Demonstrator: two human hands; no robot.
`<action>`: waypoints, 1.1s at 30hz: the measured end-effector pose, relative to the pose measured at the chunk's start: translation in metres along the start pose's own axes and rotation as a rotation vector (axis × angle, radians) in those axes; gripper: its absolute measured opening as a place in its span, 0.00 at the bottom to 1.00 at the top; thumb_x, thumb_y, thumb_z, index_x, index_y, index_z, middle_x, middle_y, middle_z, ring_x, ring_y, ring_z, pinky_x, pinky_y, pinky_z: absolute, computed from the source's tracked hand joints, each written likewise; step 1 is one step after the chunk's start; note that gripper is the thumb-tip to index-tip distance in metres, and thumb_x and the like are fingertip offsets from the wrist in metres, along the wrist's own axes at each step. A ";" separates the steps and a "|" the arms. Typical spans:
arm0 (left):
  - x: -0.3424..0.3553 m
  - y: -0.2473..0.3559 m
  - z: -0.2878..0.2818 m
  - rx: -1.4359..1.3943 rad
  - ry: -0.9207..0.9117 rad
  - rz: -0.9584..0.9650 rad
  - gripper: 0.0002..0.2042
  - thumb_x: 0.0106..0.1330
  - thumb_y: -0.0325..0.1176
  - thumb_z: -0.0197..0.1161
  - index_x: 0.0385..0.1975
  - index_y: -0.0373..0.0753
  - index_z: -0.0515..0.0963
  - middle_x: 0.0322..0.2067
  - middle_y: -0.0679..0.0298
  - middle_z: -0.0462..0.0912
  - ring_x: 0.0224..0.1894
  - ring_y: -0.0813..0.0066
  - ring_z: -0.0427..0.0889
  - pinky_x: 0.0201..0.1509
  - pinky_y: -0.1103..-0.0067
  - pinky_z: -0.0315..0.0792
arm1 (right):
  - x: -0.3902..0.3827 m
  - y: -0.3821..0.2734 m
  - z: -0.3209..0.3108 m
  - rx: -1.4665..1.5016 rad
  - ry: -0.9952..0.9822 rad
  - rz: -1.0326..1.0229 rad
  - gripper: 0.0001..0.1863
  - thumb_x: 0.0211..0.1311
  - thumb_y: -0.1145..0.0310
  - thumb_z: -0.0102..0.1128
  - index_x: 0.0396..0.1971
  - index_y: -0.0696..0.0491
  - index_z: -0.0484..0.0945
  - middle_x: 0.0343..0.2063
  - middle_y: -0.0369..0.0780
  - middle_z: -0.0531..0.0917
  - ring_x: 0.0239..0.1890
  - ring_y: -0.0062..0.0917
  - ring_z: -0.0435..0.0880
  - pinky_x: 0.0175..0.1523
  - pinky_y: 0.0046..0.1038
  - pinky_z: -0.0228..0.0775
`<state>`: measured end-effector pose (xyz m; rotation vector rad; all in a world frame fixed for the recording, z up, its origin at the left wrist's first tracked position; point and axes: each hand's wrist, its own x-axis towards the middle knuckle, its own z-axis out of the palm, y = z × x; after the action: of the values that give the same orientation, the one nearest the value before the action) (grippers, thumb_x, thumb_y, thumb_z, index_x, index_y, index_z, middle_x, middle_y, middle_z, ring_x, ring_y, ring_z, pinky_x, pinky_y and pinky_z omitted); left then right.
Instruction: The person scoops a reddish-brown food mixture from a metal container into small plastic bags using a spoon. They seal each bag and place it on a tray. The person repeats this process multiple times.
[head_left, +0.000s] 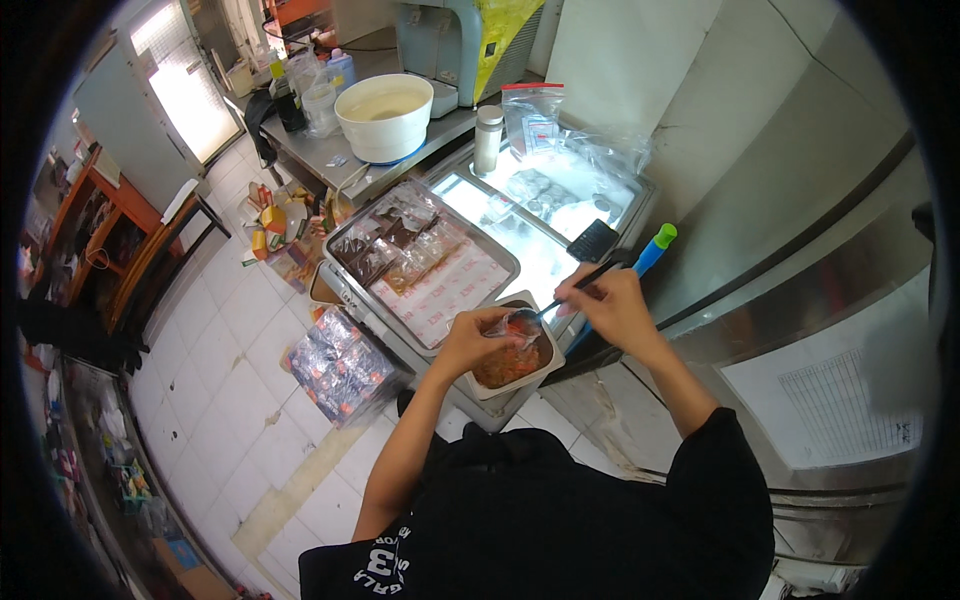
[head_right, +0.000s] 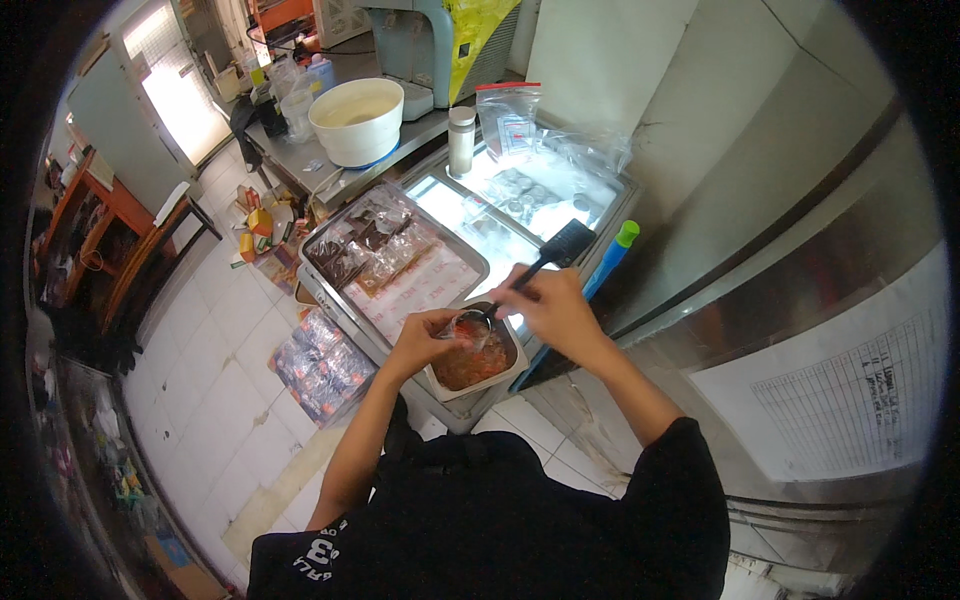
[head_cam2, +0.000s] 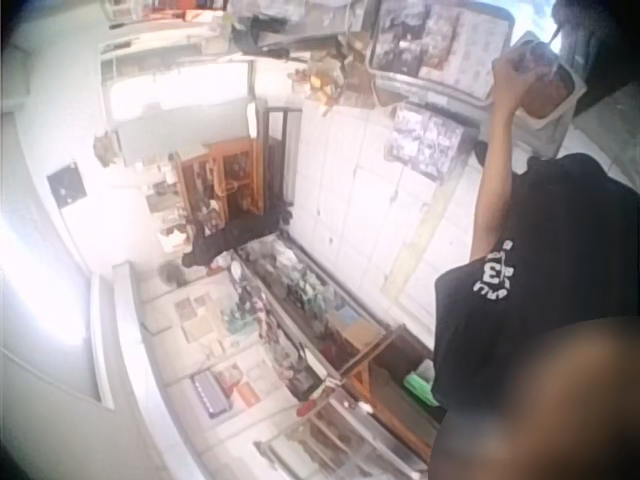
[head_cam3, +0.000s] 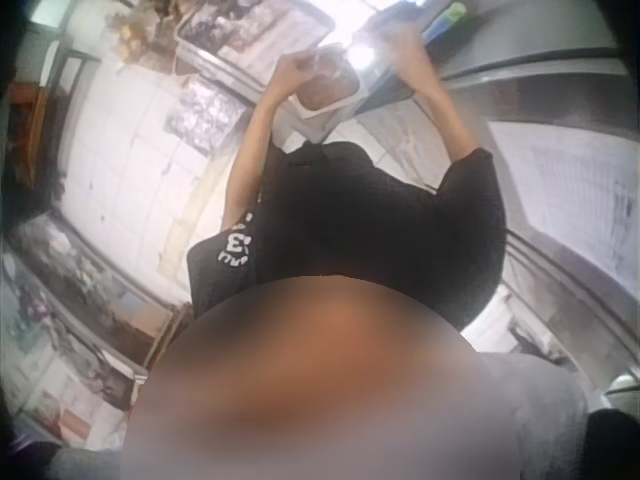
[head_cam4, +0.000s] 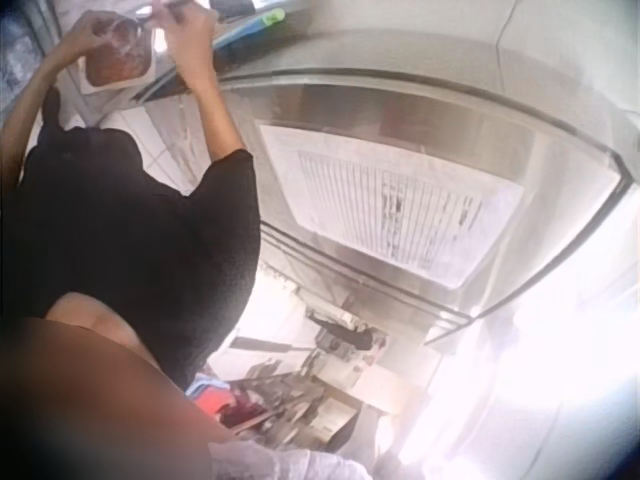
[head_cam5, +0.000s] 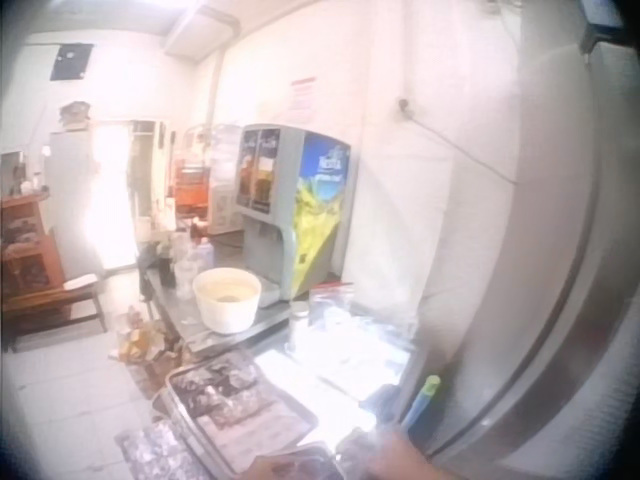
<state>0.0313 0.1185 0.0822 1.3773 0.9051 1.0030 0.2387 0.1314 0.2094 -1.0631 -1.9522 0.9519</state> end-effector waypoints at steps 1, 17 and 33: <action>0.002 -0.001 0.001 -0.059 0.000 0.023 0.22 0.47 0.24 0.69 0.44 0.29 0.74 0.40 0.60 0.78 0.42 0.77 0.76 0.48 0.80 0.70 | 0.000 -0.008 0.000 -0.134 -0.064 -0.101 0.04 0.54 0.75 0.57 0.28 0.61 0.77 0.24 0.39 0.81 0.24 0.23 0.81 0.30 0.20 0.72; 0.001 0.001 0.002 -0.270 0.142 -0.001 0.23 0.49 0.23 0.66 0.48 0.31 0.71 0.41 0.59 0.78 0.43 0.76 0.76 0.47 0.82 0.70 | -0.020 -0.029 0.012 -0.267 -0.022 -0.456 0.04 0.48 0.79 0.62 0.26 0.59 0.78 0.27 0.41 0.81 0.27 0.26 0.81 0.32 0.20 0.72; -0.010 -0.002 0.003 -0.230 0.174 -0.015 0.23 0.50 0.24 0.66 0.49 0.33 0.70 0.42 0.60 0.76 0.42 0.74 0.77 0.46 0.80 0.72 | -0.034 -0.008 0.025 -0.150 0.070 -0.424 0.02 0.48 0.80 0.61 0.24 0.60 0.78 0.28 0.42 0.81 0.28 0.25 0.81 0.33 0.20 0.72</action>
<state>0.0309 0.1086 0.0799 1.1020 0.8957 1.1907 0.2290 0.0911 0.1965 -0.7052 -2.1005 0.5370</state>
